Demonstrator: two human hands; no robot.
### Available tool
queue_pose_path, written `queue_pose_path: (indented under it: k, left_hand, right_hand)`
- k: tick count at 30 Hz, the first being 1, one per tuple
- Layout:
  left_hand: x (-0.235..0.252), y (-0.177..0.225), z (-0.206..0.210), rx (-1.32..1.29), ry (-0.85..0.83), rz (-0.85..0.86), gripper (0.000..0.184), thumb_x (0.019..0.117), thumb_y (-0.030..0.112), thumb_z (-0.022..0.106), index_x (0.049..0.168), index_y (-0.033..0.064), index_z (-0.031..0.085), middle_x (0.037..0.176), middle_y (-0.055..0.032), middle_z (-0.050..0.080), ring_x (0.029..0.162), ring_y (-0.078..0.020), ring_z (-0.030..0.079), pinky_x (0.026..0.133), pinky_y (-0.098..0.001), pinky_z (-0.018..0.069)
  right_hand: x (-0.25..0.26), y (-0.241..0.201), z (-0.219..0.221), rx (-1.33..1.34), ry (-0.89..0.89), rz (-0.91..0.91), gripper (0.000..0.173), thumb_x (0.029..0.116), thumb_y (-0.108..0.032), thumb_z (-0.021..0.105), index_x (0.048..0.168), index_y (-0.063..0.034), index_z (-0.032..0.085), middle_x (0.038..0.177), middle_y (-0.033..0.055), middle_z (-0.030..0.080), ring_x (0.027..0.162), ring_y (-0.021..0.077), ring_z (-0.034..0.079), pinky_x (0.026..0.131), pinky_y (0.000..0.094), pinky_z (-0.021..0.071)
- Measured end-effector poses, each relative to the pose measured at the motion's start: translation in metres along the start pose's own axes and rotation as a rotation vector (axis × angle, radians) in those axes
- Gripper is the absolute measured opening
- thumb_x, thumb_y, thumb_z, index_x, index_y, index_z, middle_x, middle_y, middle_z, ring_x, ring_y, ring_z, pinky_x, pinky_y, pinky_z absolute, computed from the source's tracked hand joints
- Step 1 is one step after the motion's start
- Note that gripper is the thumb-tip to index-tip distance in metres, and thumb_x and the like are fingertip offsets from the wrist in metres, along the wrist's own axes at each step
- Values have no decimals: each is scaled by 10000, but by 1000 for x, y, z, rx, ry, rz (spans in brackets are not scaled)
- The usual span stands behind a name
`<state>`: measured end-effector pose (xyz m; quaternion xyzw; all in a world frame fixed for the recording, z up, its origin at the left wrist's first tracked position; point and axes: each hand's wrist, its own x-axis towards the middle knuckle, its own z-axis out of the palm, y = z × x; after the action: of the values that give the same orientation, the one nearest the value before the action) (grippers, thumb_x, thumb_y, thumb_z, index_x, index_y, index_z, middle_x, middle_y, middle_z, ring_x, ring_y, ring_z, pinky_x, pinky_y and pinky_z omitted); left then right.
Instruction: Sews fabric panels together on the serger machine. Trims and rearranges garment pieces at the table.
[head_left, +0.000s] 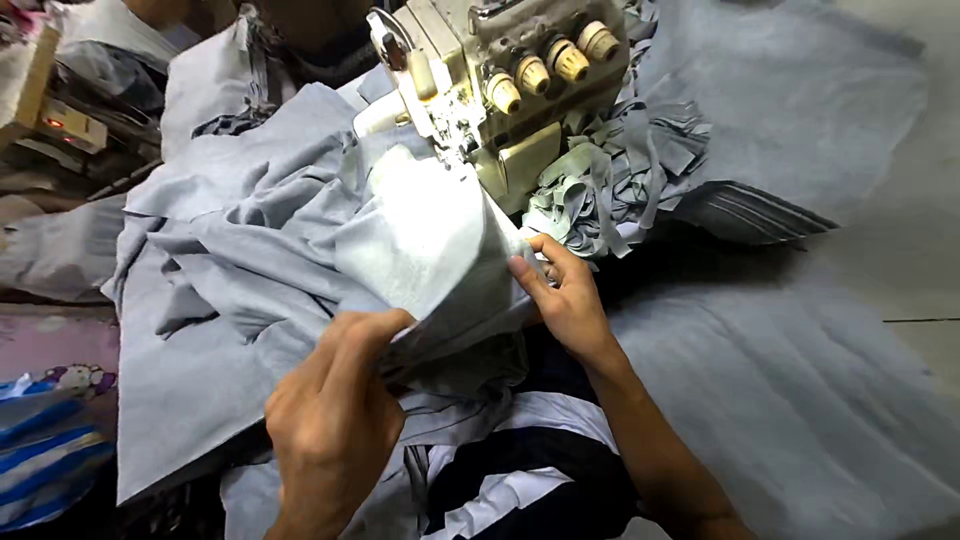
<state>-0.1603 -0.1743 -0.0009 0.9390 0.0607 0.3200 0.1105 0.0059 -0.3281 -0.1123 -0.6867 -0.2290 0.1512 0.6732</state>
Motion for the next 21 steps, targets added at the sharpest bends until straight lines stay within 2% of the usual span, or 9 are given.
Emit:
queue_pose_path:
  k: [3,4,6,8,11,14,16,19,21]
  left_hand:
    - [9,18,10,-102,-96,-97,255,1084,173,354,1112,19,555,873,-66,572,779,-97,572,669,-246,481]
    - [9,23,20,-153,-140,-136,297,1081,224,383,1112,0,577,850,-64,593,751,-97,581,656,-259,488]
    - [0,33,47,-124,-174,-193,323,1015,280,549,1099,-18,639,855,-87,678,742,-131,649,653,-290,544]
    - [-17,39,76,-8,-164,-212,254,896,196,664,1051,-6,668,810,-93,690,688,-191,674,595,-334,556]
    - [-41,39,109,92,-101,-214,284,825,130,694,1083,13,697,704,-53,636,585,-206,612,503,-351,488]
    - [-43,36,109,99,84,-139,170,872,152,676,978,47,758,704,-39,691,574,-163,605,506,-307,463]
    - [-39,38,103,108,137,-65,156,899,183,670,934,88,787,693,-25,691,573,-156,577,516,-299,424]
    - [-48,43,115,200,54,-2,193,891,184,661,978,109,816,653,-20,642,554,-180,559,476,-311,395]
    - [-57,43,125,247,-43,-15,235,883,152,645,1042,106,811,695,-27,645,581,-188,580,468,-307,412]
  right_hand:
    - [-6,1,0,44,0,6,140,1007,-207,654,1102,-107,678,790,-7,708,692,64,672,639,234,566]
    - [-9,3,1,33,14,-1,139,1002,-204,658,1097,-108,691,805,-15,719,704,50,678,648,224,570]
    - [-15,11,1,-2,50,-22,133,998,-170,637,1080,-90,703,787,-30,700,678,9,639,633,184,535]
    - [-21,20,1,-30,70,2,136,998,-158,627,1048,-63,711,763,-29,670,635,-9,592,598,157,500]
    - [-31,30,4,-46,86,45,144,991,-154,620,1014,-58,724,741,-30,651,612,-13,562,577,154,476]
    - [-36,31,4,19,93,27,162,1016,-180,629,1017,-51,728,779,-23,690,646,-9,610,600,149,510]
    - [-38,31,4,47,95,8,155,1013,-150,615,1022,-39,723,796,-16,697,674,-6,629,624,156,530]
    - [-38,33,3,53,88,-7,158,986,-64,580,1044,-18,718,822,1,715,702,-1,658,651,161,558]
    - [-39,36,6,11,106,12,171,981,-63,570,1053,-19,719,778,-15,686,635,-24,597,596,137,504]
